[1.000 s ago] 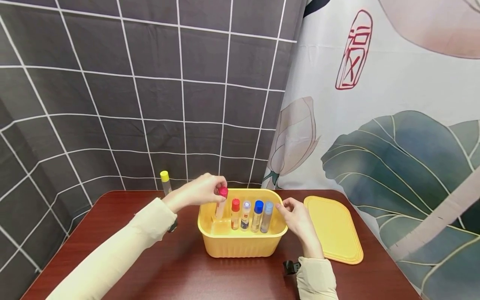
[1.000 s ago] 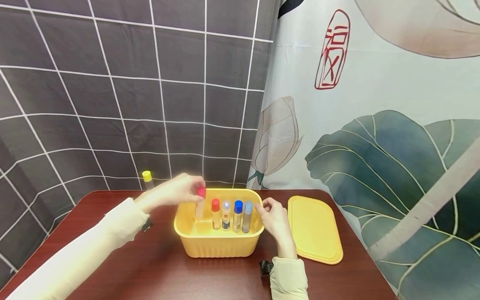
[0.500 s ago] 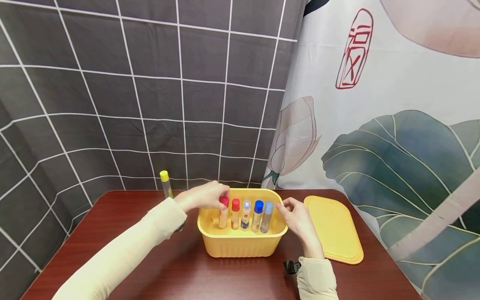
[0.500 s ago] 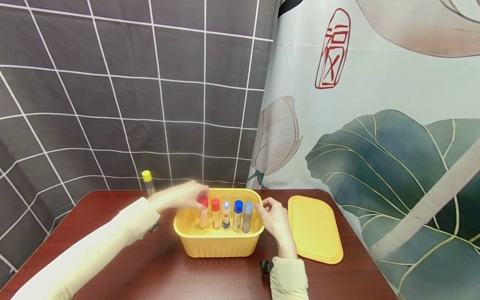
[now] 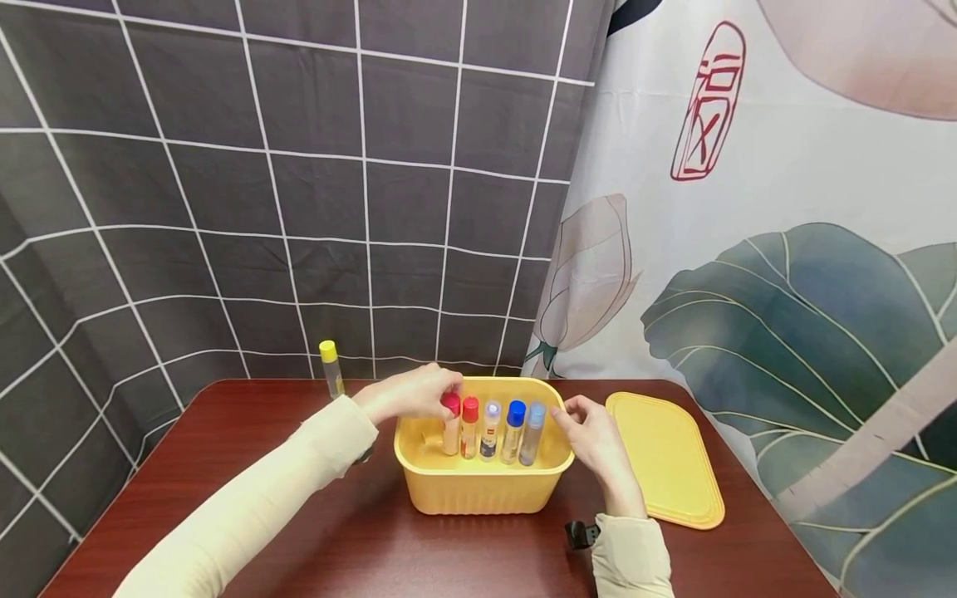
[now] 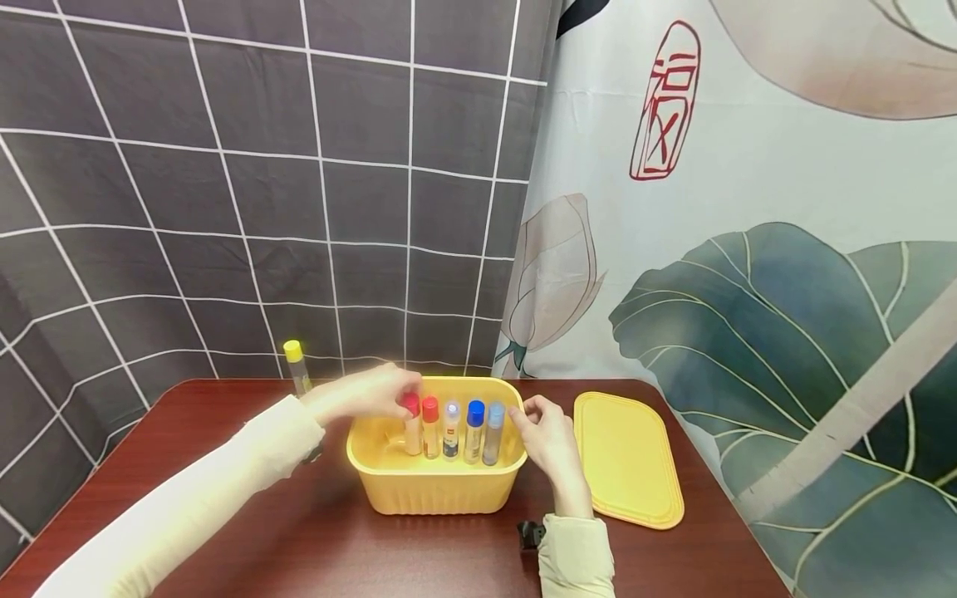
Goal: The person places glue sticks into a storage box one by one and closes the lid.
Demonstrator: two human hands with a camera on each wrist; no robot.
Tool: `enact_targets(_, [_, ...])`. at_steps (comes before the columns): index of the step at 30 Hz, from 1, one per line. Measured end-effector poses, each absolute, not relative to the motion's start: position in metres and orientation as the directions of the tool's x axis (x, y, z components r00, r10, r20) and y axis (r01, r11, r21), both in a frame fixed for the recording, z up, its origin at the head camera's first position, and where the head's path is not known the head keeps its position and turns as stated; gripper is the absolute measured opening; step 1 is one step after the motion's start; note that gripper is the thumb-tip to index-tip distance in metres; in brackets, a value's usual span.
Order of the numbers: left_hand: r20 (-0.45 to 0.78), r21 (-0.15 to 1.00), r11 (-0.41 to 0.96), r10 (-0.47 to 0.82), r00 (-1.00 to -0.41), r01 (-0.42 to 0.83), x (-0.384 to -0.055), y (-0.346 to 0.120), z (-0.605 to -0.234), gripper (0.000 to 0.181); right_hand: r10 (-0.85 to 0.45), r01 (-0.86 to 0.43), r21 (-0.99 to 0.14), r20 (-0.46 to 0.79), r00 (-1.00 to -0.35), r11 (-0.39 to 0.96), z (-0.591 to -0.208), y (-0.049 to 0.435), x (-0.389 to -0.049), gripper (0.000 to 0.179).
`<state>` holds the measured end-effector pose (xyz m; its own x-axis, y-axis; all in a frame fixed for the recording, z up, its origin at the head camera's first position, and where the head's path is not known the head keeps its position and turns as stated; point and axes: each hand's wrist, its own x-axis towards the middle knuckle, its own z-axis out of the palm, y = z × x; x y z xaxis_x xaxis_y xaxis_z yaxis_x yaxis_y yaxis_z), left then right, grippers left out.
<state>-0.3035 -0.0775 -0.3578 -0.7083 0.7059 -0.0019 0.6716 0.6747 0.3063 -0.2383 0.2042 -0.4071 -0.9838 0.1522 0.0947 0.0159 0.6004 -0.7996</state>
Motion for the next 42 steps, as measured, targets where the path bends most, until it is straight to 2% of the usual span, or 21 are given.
enact_targets(11, [0.009,0.315,0.65,0.727,-0.687,0.692,-0.304,-0.075,-0.367,0.017,0.144,-0.025,-0.799,0.138,-0.98,0.601,-0.409,0.204,-0.238,0.018])
enact_targets(24, [-0.037,0.323,0.687,0.696,-0.717,0.65,-0.302,-0.075,-0.367,0.021,0.152,-0.013,-0.805,0.128,-0.98,0.593,-0.41,0.205,-0.237,0.018])
enact_targets(36, [-0.024,0.298,0.733,0.646,-0.763,0.611,-0.29,-0.081,-0.353,0.063,0.151,-0.002,-0.805,0.113,-0.982,0.593,-0.408,0.205,-0.236,0.019])
enact_targets(42, [0.012,0.323,0.771,0.577,-0.817,0.549,-0.285,-0.098,-0.334,0.072,0.144,-0.012,-0.796,0.125,-0.982,0.606,-0.408,0.205,-0.239,0.02])
